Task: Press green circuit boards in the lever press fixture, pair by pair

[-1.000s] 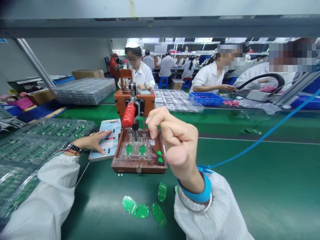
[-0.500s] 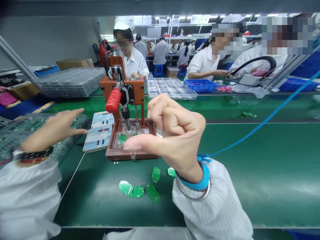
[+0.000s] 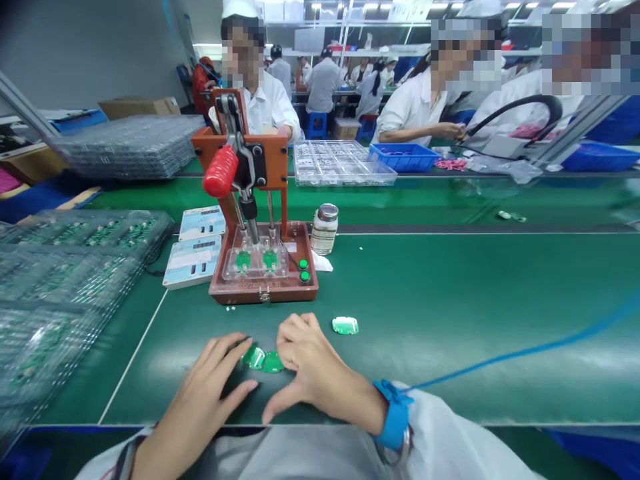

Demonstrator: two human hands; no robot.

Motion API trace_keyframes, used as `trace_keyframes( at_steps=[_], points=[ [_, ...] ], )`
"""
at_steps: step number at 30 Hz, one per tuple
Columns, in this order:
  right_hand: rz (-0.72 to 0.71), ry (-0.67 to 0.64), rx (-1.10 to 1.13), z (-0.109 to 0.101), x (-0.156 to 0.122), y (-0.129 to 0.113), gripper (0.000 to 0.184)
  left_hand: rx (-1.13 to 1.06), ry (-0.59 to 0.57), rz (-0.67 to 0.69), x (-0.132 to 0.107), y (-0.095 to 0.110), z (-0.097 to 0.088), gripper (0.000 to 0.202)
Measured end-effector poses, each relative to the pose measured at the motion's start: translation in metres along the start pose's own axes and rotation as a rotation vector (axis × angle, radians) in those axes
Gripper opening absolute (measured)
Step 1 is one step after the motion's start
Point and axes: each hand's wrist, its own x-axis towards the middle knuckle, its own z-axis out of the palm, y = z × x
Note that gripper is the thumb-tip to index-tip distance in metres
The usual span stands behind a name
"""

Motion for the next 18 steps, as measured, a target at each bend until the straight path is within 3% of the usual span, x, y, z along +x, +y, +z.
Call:
trace_keyframes(
  at_steps=[4,8,14,18],
  points=[
    [0.161,-0.086,-0.164,0.014,-0.012,0.009,0.039,0.070,0.086,-0.091,-0.002,0.004,0.020,0.040],
    [0.170,-0.149,-0.182,0.009,-0.007,0.003,0.024,0.015,0.049,-0.109,0.002,0.000,0.019,0.033],
    [0.252,-0.141,-0.181,0.002,0.000,0.000,0.026,-0.159,-0.185,0.023,-0.004,-0.014,-0.011,0.063],
    [0.190,-0.290,-0.169,-0.006,0.007,-0.005,0.040,-0.100,-0.080,-0.098,-0.009,-0.015,-0.005,0.048]
  ],
)
